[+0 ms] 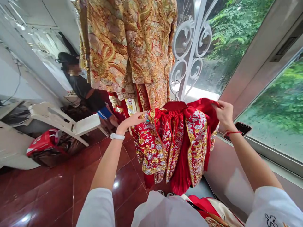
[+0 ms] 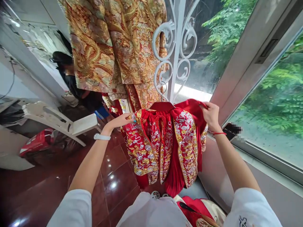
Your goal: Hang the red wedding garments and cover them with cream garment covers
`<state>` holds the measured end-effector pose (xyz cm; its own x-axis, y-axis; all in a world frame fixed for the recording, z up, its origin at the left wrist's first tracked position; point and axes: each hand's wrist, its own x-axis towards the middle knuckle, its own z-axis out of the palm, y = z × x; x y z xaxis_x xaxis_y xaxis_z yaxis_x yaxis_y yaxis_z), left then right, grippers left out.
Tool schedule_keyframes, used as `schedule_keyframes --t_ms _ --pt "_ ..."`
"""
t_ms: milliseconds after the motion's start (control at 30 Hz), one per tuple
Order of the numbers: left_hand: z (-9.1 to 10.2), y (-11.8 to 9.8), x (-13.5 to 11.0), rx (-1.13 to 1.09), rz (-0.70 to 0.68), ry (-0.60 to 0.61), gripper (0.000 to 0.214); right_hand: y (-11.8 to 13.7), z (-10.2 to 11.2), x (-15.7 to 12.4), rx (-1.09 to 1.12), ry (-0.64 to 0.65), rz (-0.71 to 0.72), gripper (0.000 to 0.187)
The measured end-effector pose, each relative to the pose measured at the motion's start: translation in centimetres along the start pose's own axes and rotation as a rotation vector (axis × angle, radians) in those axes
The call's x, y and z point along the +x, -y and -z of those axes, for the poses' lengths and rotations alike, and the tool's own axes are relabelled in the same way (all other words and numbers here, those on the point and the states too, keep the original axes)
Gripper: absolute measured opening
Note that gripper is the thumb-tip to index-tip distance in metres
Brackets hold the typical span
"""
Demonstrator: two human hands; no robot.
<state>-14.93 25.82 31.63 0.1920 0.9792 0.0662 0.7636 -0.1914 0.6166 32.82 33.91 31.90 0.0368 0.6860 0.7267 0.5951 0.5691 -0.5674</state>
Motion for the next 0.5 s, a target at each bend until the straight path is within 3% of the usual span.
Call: schedule_keyframes --t_ms 100,233,367,500 --pt "-0.7 0.3 0.2 -0.024 0.012 -0.066 0.082 3.9 2.2 0.9 -0.159 -0.106 0.093 0.018" --pt "-2.2 0.0 -0.4 -0.072 -0.048 -0.145 0.079 7.1 4.1 -4.6 -0.256 -0.063 0.111 0.020" --pt "-3.9 -0.4 -0.7 -0.093 -0.039 -0.201 0.079 6.0 3.3 -10.5 -0.307 0.142 0.075 0.037" --pt "-4.6 -0.8 -0.9 -0.031 -0.055 -0.229 0.072 3.1 2.9 -9.7 -0.324 0.053 0.010 0.045"
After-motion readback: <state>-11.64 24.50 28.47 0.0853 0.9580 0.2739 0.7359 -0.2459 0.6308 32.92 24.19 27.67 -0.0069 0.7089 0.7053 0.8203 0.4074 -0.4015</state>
